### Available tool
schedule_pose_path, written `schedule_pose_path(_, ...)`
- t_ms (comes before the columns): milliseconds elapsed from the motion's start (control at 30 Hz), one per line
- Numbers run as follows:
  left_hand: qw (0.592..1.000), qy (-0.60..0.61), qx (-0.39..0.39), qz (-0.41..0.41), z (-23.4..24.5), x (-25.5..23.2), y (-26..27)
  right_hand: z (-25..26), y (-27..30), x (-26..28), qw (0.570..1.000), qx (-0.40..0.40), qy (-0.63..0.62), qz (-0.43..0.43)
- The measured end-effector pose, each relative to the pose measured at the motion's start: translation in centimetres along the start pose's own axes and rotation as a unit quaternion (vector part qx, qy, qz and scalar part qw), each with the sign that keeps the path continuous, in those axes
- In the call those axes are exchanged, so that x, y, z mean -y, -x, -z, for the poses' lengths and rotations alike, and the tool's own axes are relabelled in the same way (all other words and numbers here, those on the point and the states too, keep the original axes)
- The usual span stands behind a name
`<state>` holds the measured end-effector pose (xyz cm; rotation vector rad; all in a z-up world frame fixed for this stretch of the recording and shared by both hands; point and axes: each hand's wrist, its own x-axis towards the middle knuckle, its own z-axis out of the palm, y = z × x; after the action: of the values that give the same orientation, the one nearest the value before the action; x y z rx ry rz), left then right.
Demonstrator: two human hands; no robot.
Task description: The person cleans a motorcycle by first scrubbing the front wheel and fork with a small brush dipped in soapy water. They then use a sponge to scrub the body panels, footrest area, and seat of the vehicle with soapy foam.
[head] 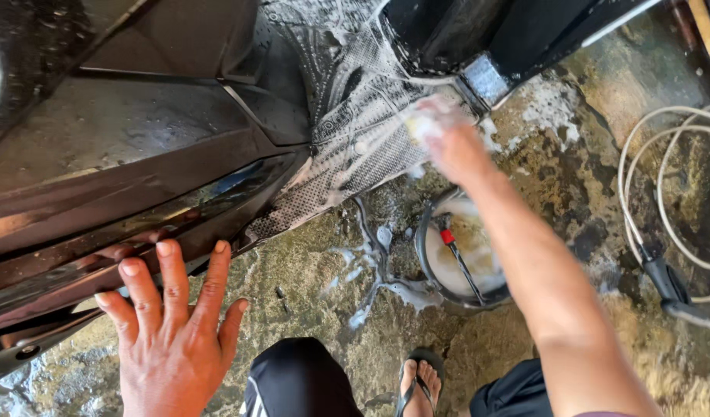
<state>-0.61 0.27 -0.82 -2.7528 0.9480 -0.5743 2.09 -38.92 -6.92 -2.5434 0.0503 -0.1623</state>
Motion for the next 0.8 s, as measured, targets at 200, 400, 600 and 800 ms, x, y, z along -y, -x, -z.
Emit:
schedule_pose_path(200, 1.0, 0.015, -0.011, 0.012, -0.3, 0.2, 0.1, 2.0, -2.8, -8.1, 0.855, -0.018, 0.519, -0.006)
schedule_pose_path(400, 1.0, -0.006, 0.0, 0.017, -0.2, 0.0, -0.2, 1.9, -1.2, -2.7, 0.969, -0.105, 0.15, -0.167)
schedule_pose_path(600, 0.999, -0.021, -0.005, 0.03, 0.2, 0.1, -0.4, 2.1, -5.0, -6.4, 0.918, -0.347, 0.186, 0.041)
schedule_pose_path(800, 1.0, -0.014, 0.003, 0.028, 0.1, 0.3, -0.1, -0.3, -6.0, -3.2, 0.95, -0.23, 0.164, -0.135)
